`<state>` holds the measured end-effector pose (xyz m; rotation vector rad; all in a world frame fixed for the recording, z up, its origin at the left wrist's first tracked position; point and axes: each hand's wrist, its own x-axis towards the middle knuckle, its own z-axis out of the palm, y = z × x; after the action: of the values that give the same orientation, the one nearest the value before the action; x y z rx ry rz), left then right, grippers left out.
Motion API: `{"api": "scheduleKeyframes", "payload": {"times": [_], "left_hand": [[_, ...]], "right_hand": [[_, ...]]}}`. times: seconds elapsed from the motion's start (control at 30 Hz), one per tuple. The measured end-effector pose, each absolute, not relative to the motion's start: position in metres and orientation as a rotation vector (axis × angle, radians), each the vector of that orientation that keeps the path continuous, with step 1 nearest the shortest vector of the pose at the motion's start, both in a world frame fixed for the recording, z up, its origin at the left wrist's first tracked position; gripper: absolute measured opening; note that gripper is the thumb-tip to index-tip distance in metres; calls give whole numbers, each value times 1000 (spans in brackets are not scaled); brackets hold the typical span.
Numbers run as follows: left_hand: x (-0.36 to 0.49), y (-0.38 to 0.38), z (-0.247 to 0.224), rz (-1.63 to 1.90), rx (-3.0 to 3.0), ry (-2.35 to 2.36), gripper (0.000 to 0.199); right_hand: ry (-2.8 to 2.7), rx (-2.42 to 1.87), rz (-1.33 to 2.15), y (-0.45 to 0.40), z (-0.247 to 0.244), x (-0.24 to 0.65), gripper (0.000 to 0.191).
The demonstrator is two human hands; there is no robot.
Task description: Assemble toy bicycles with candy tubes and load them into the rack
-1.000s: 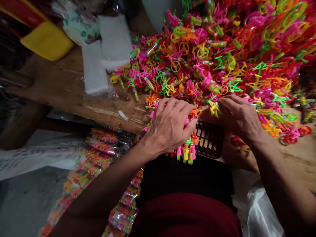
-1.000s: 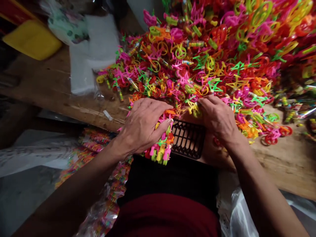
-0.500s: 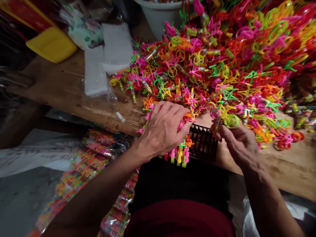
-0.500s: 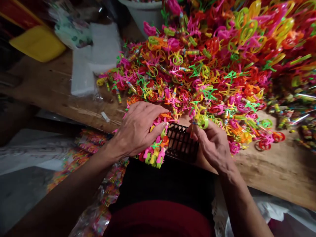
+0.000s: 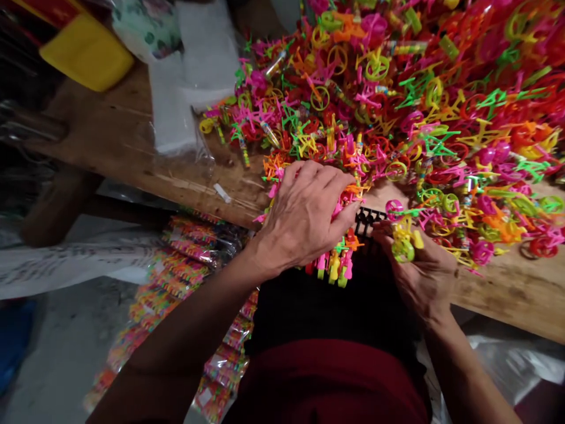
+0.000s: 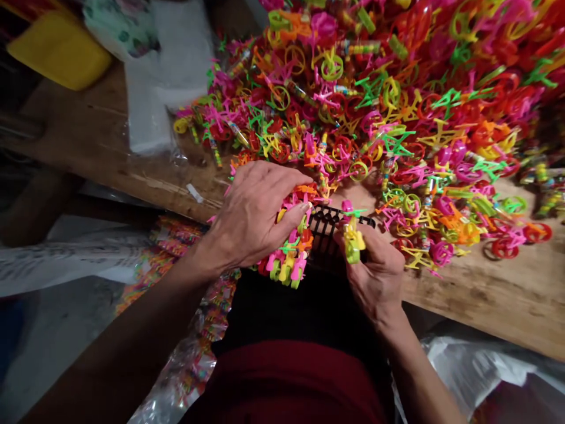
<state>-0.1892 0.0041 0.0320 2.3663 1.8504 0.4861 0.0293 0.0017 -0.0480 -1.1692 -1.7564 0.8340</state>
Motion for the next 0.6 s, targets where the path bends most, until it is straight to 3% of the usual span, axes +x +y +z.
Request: {"api": "scheduleKeyframes", "payload": {"times": [0.6], "left_hand": [[-190, 4, 33, 479, 2339, 1830, 38]], "right_hand": [[-1922, -1103, 630, 28, -51, -9, 14]]}}
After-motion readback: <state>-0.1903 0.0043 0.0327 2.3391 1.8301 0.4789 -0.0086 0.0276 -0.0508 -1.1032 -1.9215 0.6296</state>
